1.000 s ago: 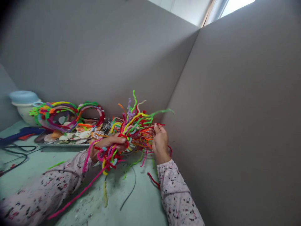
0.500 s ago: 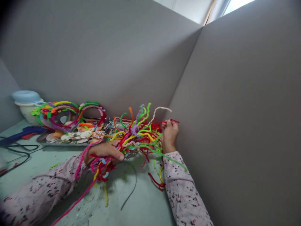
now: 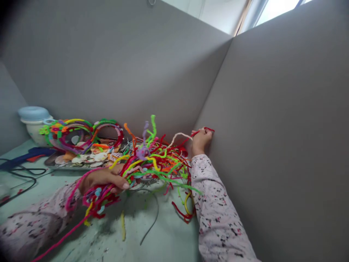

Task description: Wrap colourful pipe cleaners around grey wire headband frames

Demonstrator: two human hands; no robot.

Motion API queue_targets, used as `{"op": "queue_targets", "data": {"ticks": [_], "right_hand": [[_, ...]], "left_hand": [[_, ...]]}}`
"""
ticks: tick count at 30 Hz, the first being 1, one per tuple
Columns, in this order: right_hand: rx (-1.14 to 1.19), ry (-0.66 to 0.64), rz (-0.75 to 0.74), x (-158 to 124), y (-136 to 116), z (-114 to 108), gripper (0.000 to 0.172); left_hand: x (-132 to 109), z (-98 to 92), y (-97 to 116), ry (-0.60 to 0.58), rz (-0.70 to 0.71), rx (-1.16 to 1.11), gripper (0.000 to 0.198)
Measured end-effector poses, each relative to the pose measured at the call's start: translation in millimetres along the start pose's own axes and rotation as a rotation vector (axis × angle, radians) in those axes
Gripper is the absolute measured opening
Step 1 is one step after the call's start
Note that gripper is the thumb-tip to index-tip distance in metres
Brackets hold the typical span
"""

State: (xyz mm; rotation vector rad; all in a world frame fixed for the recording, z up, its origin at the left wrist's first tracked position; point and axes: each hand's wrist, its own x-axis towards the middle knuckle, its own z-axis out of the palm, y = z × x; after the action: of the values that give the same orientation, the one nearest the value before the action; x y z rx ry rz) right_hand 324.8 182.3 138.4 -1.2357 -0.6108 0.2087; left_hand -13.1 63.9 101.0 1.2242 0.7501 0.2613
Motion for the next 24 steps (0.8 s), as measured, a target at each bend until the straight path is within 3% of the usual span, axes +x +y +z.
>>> {"op": "queue_targets", "data": {"ticks": [3, 6, 9, 12, 15, 17, 21, 24], "right_hand": [[-0.087, -0.040, -0.092, -4, 2, -2, 0.003], [-0.298, -0.111, -0.404, -18, 4, -8, 0.009], [-0.454, -0.122, -0.662, -21, 5, -16, 0.016], [-0.522, -0.065, -0.714, -3, 5, -26, 0.016], [-0.563, 0.000, -0.711, 15, 4, -35, 0.018], [-0.564, -0.013, -0.717, 12, 1, -38, 0.019], [-0.454, -0.232, -0.751, -41, -15, -32, 0.017], [-0.358, -0.403, -0.815, -94, -29, -26, 0.017]], "left_hand": [[-8, -16.1, -9, 0.090, 0.097, -0.115, 0.031], [-9, -34.4, -7, 0.149, 0.336, -0.267, 0.028], [-10, -46.1, 8, 0.173, 0.442, -0.374, 0.021], [-17, -50.9, 27, 0.217, 0.519, -0.435, 0.015], [-25, -54.2, 39, 0.253, 0.611, -0.491, 0.025], [-24, -55.5, 41, 0.271, 0.626, -0.522, 0.027], [-7, -45.7, 41, 0.327, 0.484, -0.483, 0.016], [9, -27.2, 45, 0.299, 0.514, -0.385, 0.032]]}}
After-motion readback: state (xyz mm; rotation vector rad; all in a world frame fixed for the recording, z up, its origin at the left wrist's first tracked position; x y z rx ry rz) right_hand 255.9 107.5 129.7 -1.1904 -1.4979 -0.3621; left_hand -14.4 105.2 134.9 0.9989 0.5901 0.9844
